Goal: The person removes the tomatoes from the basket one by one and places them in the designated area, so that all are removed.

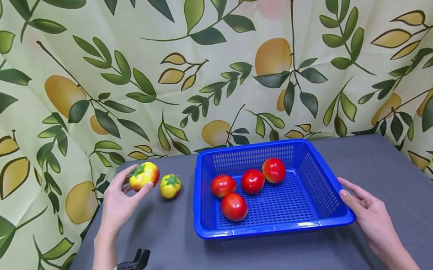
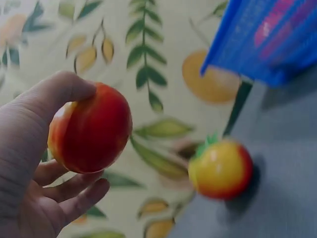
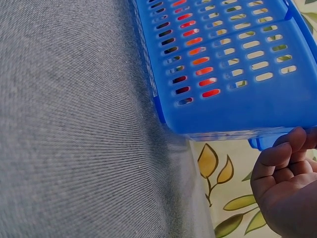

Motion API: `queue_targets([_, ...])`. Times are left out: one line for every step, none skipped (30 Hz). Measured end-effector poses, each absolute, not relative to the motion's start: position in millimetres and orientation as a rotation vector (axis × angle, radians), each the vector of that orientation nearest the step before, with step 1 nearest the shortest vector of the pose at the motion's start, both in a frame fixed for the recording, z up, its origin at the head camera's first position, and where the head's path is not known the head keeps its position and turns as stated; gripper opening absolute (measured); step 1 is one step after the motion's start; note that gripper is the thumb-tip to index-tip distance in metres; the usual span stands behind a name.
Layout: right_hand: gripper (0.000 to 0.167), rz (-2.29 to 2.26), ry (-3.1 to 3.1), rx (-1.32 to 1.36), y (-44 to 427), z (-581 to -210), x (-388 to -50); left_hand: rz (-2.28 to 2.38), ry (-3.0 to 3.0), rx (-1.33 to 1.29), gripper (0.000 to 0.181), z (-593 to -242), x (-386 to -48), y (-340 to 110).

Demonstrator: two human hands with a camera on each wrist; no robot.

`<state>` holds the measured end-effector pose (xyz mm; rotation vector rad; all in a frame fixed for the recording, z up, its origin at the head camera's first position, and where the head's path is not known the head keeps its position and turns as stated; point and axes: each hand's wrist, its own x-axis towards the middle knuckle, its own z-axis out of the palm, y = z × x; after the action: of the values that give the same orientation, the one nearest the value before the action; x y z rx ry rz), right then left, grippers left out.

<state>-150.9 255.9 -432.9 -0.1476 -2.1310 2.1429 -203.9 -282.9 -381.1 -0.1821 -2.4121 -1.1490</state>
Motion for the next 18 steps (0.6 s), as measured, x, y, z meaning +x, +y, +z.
queue_targets([0.066, 2.147, -2.125, -0.141, 255.6, -433.1, -151.2, -1.167, -2.419, -0.14, 0.065, -384.6, -204.4, -289.1])
queue_targets([0.065, 2.15, -2.122, -0.137, 255.5, -433.4, -151.5, -1.188, -2.422, -0.109, 0.065, -387.9, -204.8, -294.7])
queue_targets([0.065, 2.151, -2.119, -0.133, 255.3, -433.7, -151.8, -1.211, -2.424, -0.084, 0.065, -391.3, -205.4, -299.1])
queue_targets([0.064, 2.153, -2.112, -0.127, 255.3, -433.7, -151.9, -1.235, -2.42, -0.072, 0.065, -394.3, -206.1, -302.8])
queue_targets([0.064, 2.157, -2.107, -0.123, 255.5, -433.7, -151.8, -1.246, -2.42, -0.064, 0.065, -397.5, -207.3, -305.7])
queue_targets([0.063, 2.156, -2.104, -0.12, 255.7, -433.9, -151.6, -1.261, -2.418, -0.058, 0.066, -400.3, -208.2, -307.6])
queue_targets([0.063, 2.15, -2.105, -0.121, 255.9, -434.0, -151.5, -1.272, -2.418, -0.053, 0.066, -402.8, -209.4, -308.9])
queue_targets([0.063, 2.146, -2.106, -0.123, 256.1, -434.1, -151.4, -1.276, -2.42, -0.05, 0.066, -405.1, -210.6, -309.7])
queue_targets([0.063, 2.145, -2.106, -0.123, 256.4, -434.2, -151.4, -1.274, -2.427, -0.041, 0.067, -407.3, -211.9, -310.1])
queue_targets([0.063, 2.143, -2.107, -0.123, 256.6, -434.3, -151.2, -1.27, -2.435, -0.031, 0.068, -409.3, -213.3, -310.4])
queue_targets([0.063, 2.141, -2.11, -0.123, 256.6, -434.4, -151.1, -1.268, -2.442, -0.016, 0.068, -411.5, -214.7, -310.5])
queue_targets([0.064, 2.14, -2.111, -0.124, 256.6, -434.6, -151.2, -1.261, -2.451, -0.004, 0.069, -413.1, -215.8, -310.6])
queue_targets([0.064, 2.144, -2.11, -0.123, 256.7, -434.6, -150.9, -1.247, -2.464, 0.012, 0.07, -414.9, -216.8, -310.7])
queue_targets([0.064, 2.148, -2.107, -0.121, 256.7, -434.5, -150.6, -1.229, -2.477, 0.023, 0.071, -416.4, -217.3, -310.6])
queue_targets([0.064, 2.151, -2.106, -0.118, 256.7, -434.5, -150.4, -1.218, -2.487, 0.038, 0.071, -417.9, -218.0, -310.7])
queue_targets([0.064, 2.153, -2.104, -0.117, 256.6, -434.6, -150.2, -1.206, -2.498, 0.052, 0.072, -419.1, -218.3, -310.8])
queue_targets([0.064, 2.154, -2.104, -0.116, 256.7, -434.7, -150.1, -1.195, -2.508, 0.065, 0.073, -420.0, -218.3, -310.8])
queue_targets([0.064, 2.154, -2.104, -0.117, 256.6, -434.8, -150.1, -1.183, -2.522, 0.078, 0.073, -420.9, -218.3, -311.2])
